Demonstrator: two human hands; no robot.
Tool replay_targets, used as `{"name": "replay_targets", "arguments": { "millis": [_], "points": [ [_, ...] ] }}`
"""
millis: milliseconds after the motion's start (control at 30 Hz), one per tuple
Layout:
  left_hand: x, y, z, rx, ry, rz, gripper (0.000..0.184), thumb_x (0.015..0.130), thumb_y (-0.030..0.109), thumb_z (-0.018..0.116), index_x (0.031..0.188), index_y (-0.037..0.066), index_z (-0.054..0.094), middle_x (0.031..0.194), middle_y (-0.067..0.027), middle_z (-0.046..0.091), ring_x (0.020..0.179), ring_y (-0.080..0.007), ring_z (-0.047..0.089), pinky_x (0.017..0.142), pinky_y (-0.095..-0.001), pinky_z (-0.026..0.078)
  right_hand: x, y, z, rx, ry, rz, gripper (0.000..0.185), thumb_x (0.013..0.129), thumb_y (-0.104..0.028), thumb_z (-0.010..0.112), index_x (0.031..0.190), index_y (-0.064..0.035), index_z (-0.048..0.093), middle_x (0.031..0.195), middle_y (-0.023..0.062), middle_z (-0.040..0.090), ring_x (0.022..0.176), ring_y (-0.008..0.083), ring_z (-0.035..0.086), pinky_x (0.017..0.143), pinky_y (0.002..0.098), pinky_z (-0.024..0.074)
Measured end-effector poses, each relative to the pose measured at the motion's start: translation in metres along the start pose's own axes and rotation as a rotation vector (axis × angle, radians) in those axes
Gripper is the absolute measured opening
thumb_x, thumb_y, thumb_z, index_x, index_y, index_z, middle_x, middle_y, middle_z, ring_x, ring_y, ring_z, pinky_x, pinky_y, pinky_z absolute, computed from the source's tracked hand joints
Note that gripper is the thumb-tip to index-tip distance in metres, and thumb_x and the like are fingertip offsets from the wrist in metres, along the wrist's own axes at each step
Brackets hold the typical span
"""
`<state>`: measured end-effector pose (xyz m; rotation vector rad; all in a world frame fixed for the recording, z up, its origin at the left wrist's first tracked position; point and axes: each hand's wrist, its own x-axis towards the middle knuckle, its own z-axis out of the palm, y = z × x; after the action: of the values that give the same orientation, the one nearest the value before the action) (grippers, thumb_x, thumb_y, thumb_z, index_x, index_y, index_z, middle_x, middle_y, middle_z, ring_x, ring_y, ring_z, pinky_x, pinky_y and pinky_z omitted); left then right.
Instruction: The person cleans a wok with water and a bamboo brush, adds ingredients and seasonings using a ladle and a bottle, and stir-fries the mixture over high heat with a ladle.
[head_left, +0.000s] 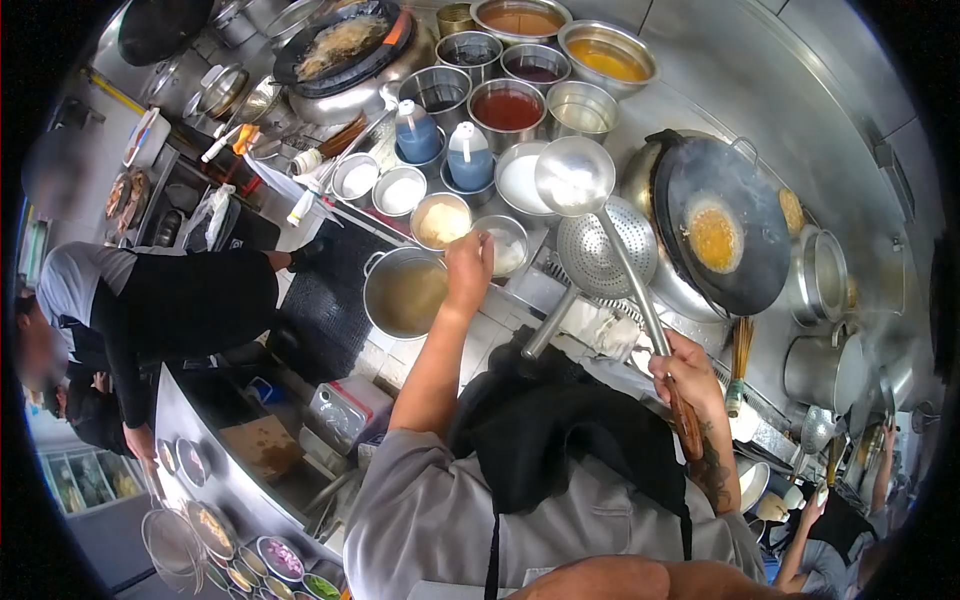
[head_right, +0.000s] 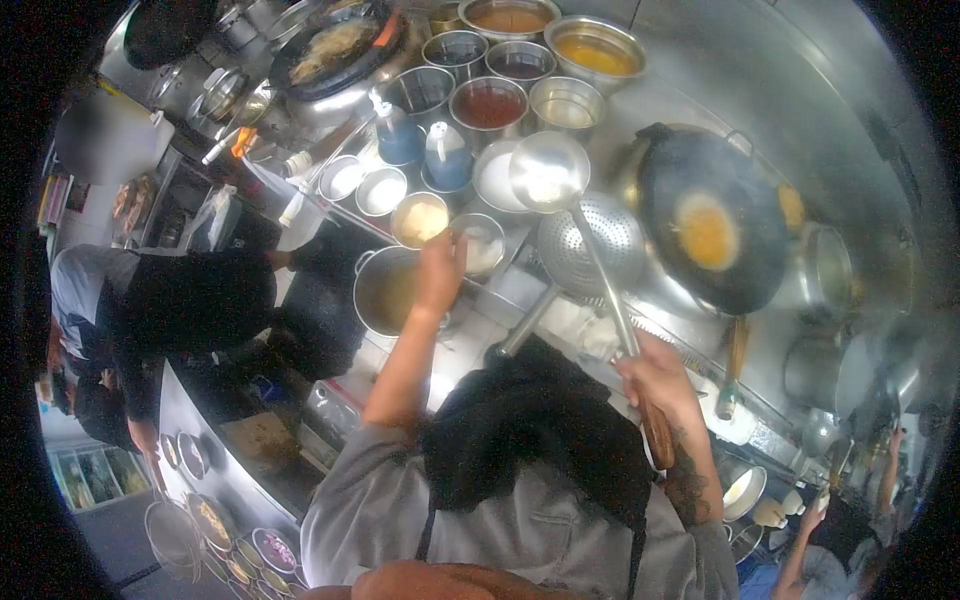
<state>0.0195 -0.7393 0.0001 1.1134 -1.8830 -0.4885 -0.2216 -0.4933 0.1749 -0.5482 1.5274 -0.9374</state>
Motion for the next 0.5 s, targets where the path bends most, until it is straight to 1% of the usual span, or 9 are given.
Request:
{"name": "replay_targets", "arguments": {
  "millis": [67, 167, 267, 300, 367, 500],
  "points": [
    [0.0, 0.0, -0.001, -0.029, -0.024, -0.016, 0.009, 0.085, 0.008, 0.062, 0.084, -0.001, 0.061, 0.074, -0.0187, 0.064, 0.071, -0.0369, 0.062, 0.067, -0.0446, 0.045, -0.002, -0.001, 0.0, -0.003, 0.005, 0.005, 0.046, 0.078, -0.001, 0.054, 0.125, 0.0002, 0.051, 0.064, 0.0016, 0.049, 0.039, 0.0095, 0.045, 0.037, 0.0221, 0.0338],
    [-0.001, 0.002, -0.002, -0.054, -0.021, -0.03, 0.009, 0.085, 0.008, 0.062, 0.083, -0.001, 0.061, 0.073, -0.0185, 0.064, 0.069, -0.0371, 0.062, 0.066, -0.0444, 0.046, -0.002, 0.002, -0.004, -0.023, -0.041, -0.004, 0.048, 0.082, -0.005, 0.056, 0.13, -0.0022, 0.05, 0.066, 0.0, 0.049, 0.045, 0.0088, 0.046, 0.04, 0.0227, 0.0376],
    [-0.001, 0.003, -0.004, -0.078, -0.022, -0.067, 0.011, 0.086, 0.009, 0.061, 0.083, -0.001, 0.061, 0.073, -0.019, 0.064, 0.069, -0.0374, 0.063, 0.065, -0.0439, 0.047, -0.002, 0.002, -0.004, -0.004, -0.049, 0.02, 0.048, 0.082, -0.005, 0.056, 0.13, -0.0026, 0.05, 0.066, 0.0005, 0.049, 0.045, 0.0092, 0.046, 0.04, 0.0229, 0.0372],
    [0.0, 0.003, -0.005, -0.087, -0.026, -0.083, 0.011, 0.086, 0.009, 0.061, 0.083, -0.002, 0.061, 0.073, -0.0193, 0.064, 0.069, -0.0376, 0.063, 0.064, -0.0437, 0.047, -0.002, 0.001, -0.003, 0.013, -0.034, 0.015, 0.047, 0.081, -0.004, 0.056, 0.127, -0.0011, 0.051, 0.065, 0.001, 0.049, 0.043, 0.0094, 0.046, 0.039, 0.0226, 0.036],
    [-0.002, -0.001, -0.004, -0.143, -0.029, -0.145, 0.013, 0.087, 0.01, 0.061, 0.083, -0.003, 0.06, 0.073, -0.0196, 0.065, 0.068, -0.0365, 0.064, 0.063, -0.0421, 0.048, -0.003, -0.001, 0.002, 0.047, -0.004, 0.005, 0.045, 0.078, -0.002, 0.056, 0.122, 0.0018, 0.052, 0.065, 0.0022, 0.05, 0.039, 0.0097, 0.045, 0.036, 0.0219, 0.0337],
    [-0.004, -0.016, 0.003, -0.171, 0.009, -0.316, 0.017, 0.087, 0.013, 0.062, 0.082, -0.004, 0.06, 0.074, -0.0195, 0.066, 0.067, -0.0318, 0.066, 0.062, -0.0382, 0.049, -0.002, -0.002, 0.003, 0.055, -0.023, 0.001, 0.044, 0.078, -0.003, 0.056, 0.122, 0.0019, 0.053, 0.064, 0.0022, 0.05, 0.039, 0.0097, 0.045, 0.036, 0.0218, 0.0332]
  ]
}}
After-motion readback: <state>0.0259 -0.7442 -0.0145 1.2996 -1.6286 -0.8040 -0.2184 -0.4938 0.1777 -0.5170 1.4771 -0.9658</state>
